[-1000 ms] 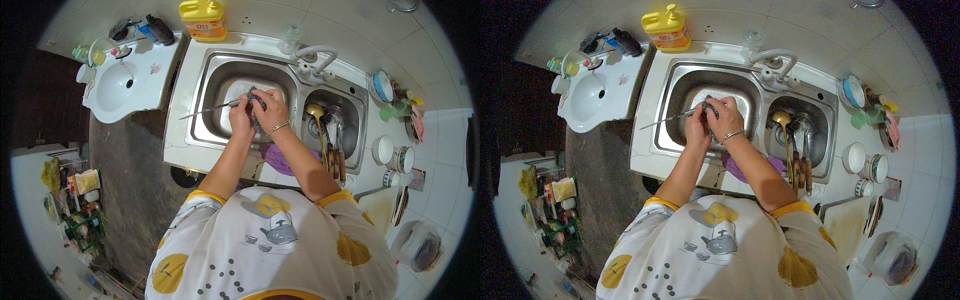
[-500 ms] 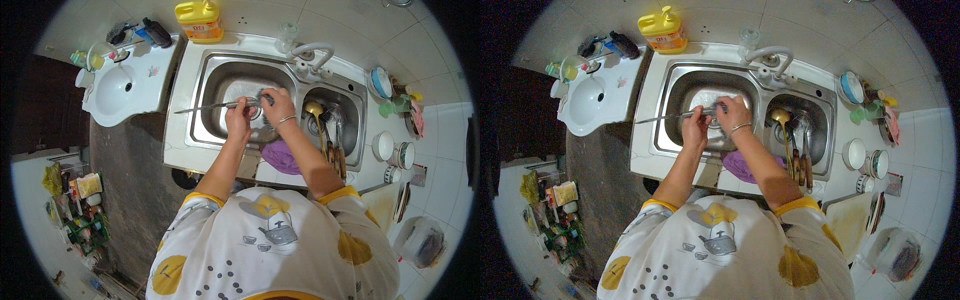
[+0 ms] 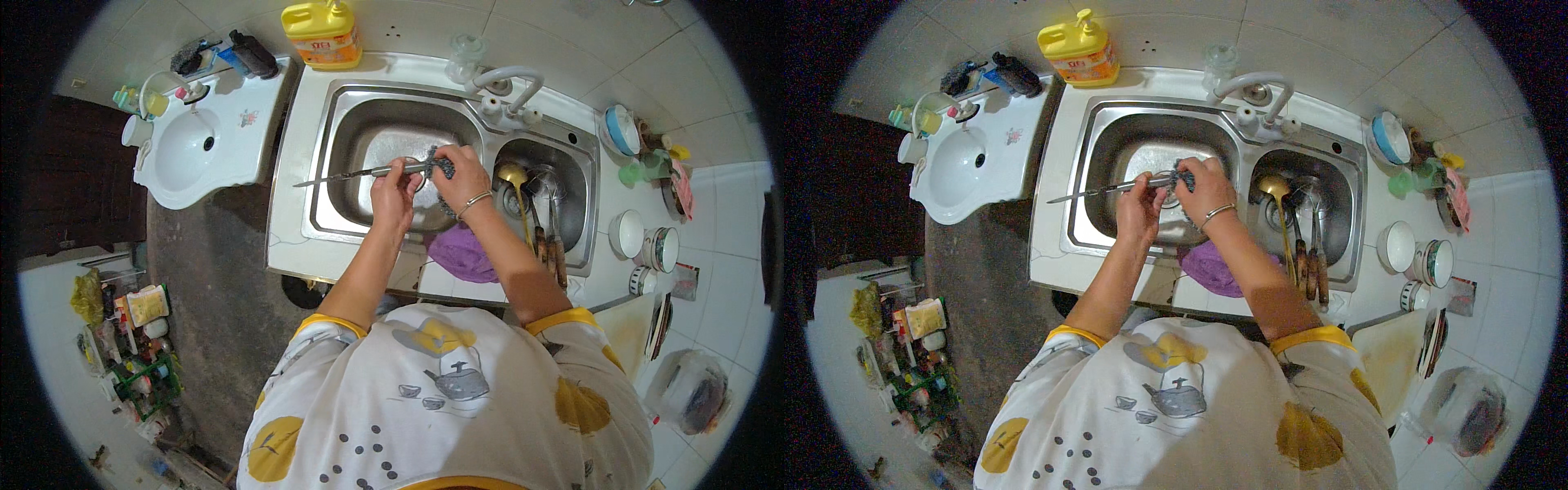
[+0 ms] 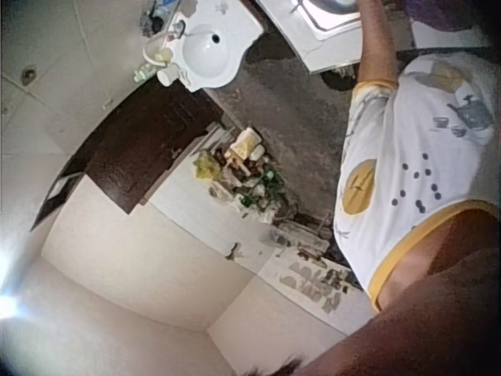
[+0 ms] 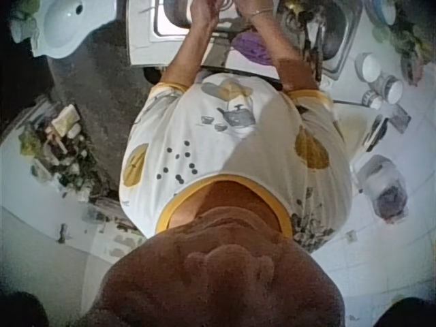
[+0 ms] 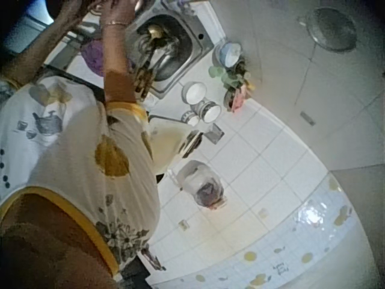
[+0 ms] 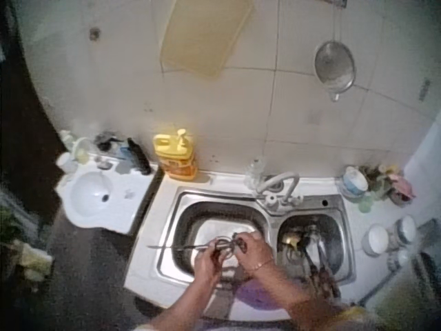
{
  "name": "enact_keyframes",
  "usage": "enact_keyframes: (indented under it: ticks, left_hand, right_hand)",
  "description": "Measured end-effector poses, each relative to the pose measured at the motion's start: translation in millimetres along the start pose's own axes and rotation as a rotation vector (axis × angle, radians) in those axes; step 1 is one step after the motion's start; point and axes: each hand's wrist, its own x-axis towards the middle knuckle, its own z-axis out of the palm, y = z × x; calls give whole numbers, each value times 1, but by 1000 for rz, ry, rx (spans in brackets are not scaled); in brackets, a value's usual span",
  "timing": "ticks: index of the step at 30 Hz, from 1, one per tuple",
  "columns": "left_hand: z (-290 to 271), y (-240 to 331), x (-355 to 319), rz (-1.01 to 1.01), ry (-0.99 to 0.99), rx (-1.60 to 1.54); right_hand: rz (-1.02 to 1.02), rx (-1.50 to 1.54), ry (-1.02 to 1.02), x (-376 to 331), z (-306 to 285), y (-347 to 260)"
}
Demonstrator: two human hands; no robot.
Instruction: The person scrubs a knife with a steel wool pad in a kitchen sink, rinses it, and places it in a drying rack. They then retrieve several beige cloths from a wall line, place them in a metal bowl in the sink, and wash them by hand under running water.
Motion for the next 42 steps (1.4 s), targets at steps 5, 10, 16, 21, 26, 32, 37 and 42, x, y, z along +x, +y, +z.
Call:
enact_keyframes:
  ticks: [5, 10, 16, 21, 26, 32, 37, 42]
  left_hand:
    - [6, 11, 8, 74, -45, 69]
    - [17, 20, 3, 151, -7, 176]
    - [14, 11, 3, 160, -20, 248]
    - [2, 18, 3, 79, -58, 35]
    - [7, 11, 6, 65, -58, 73]
    - [12, 9, 0, 76, -101, 150]
    - [20, 15, 3, 49, -137, 111]
    - [26, 2, -6, 96, -101, 272]
  right_hand:
    - [-77, 67, 86, 2, 4, -9]
    - [35, 79, 82, 11, -15, -3]
    - [-57, 79, 15, 10, -6, -22]
    - [37, 11, -63, 1, -6, 28]
    - [-51, 118, 81, 6, -19, 7]
    - [72, -43, -101, 7, -16, 4]
    - [11, 197, 88, -5, -18, 50]
    - [-55, 222, 81, 4, -27, -7]
